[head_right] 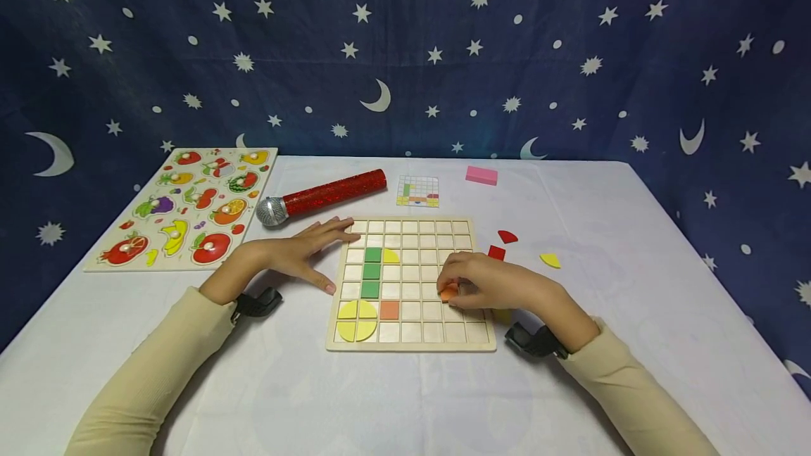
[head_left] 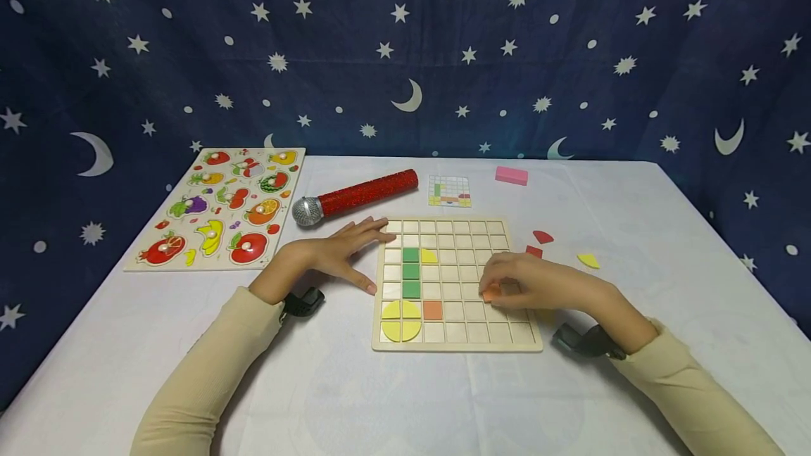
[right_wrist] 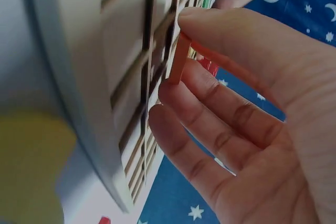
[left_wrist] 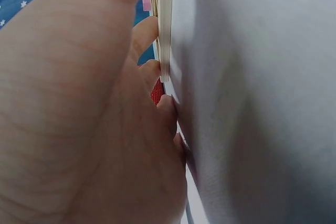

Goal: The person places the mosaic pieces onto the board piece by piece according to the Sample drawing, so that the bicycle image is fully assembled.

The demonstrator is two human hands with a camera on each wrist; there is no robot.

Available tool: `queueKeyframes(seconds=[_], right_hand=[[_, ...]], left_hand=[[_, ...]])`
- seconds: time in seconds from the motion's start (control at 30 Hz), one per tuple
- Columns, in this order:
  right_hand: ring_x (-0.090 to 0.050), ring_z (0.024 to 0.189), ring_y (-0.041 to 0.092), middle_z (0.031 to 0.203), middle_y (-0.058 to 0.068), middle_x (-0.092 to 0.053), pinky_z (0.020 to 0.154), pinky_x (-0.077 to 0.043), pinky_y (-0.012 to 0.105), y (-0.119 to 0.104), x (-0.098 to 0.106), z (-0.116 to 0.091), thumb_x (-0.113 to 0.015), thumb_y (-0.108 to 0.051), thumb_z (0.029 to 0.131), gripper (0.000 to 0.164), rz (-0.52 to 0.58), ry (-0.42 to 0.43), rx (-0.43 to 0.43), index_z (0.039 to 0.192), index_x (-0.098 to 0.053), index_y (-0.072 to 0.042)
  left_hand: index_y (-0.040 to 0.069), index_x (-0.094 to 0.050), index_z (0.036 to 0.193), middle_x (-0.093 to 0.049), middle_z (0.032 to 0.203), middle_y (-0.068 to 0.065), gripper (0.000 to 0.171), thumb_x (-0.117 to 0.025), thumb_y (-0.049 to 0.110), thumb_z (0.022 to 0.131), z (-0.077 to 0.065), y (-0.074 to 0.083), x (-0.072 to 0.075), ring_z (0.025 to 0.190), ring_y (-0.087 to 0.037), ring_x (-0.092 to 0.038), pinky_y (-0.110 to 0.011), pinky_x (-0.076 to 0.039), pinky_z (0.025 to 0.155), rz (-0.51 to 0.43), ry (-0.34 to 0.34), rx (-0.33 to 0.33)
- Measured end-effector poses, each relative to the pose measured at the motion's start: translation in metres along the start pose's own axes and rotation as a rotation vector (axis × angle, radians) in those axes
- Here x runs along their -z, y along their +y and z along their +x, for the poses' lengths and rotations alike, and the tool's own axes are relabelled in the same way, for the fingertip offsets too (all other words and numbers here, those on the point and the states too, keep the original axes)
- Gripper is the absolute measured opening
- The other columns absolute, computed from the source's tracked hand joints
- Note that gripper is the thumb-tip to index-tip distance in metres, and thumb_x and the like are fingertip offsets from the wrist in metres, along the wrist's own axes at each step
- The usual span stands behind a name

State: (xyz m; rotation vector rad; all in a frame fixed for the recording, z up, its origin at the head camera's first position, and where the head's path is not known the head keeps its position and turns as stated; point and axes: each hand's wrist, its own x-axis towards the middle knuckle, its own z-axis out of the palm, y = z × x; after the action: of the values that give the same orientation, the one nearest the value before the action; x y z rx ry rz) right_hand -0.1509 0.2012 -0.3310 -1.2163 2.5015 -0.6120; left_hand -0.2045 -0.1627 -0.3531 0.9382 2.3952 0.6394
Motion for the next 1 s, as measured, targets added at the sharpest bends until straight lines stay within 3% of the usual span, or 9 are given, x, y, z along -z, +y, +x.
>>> queueKeyframes(seconds=[0.27, 0.5, 1.0], right_hand=[[-0.053, 0.088, 0.008, 0.095, -0.011, -0.059, 0.077, -0.051, 0.023, -0.01, -0.013, 0.006, -0.07, -0.018, 0.091, 0.01, -0.045, 0.044, 0.114, 0.1, -0.071, -0.019], [-0.054, 0.096, 0.008, 0.101, -0.01, -0.06, 0.087, -0.052, 0.026, -0.02, -0.022, 0.01, -0.07, -0.019, 0.091, 0.013, -0.051, 0.028, 0.116, 0.104, -0.07, -0.019], [-0.052, 0.087, 0.007, 0.097, -0.009, -0.056, 0.077, -0.05, 0.02, -0.022, -0.027, 0.011, -0.07, -0.013, 0.09, 0.01, -0.026, 0.058, 0.14, 0.099, -0.07, -0.018]], left_hand=[[0.02, -0.029, 0.153, -0.002, 0.164, -0.008, 0.096, -0.082, 0.043, 0.076, 0.0, 0.0, 0.0, 0.15, -0.033, 0.006, -0.053, 0.004, 0.12, 0.007, -0.001, 0.004], [0.021, -0.03, 0.153, -0.003, 0.164, -0.007, 0.096, -0.082, 0.044, 0.076, 0.001, 0.0, 0.0, 0.15, -0.032, 0.005, -0.054, 0.003, 0.12, 0.016, -0.001, 0.011], [0.021, -0.029, 0.153, -0.002, 0.164, -0.006, 0.095, -0.081, 0.044, 0.076, 0.001, 0.001, -0.001, 0.15, -0.031, 0.007, -0.053, 0.004, 0.12, 0.008, -0.008, 0.019]])
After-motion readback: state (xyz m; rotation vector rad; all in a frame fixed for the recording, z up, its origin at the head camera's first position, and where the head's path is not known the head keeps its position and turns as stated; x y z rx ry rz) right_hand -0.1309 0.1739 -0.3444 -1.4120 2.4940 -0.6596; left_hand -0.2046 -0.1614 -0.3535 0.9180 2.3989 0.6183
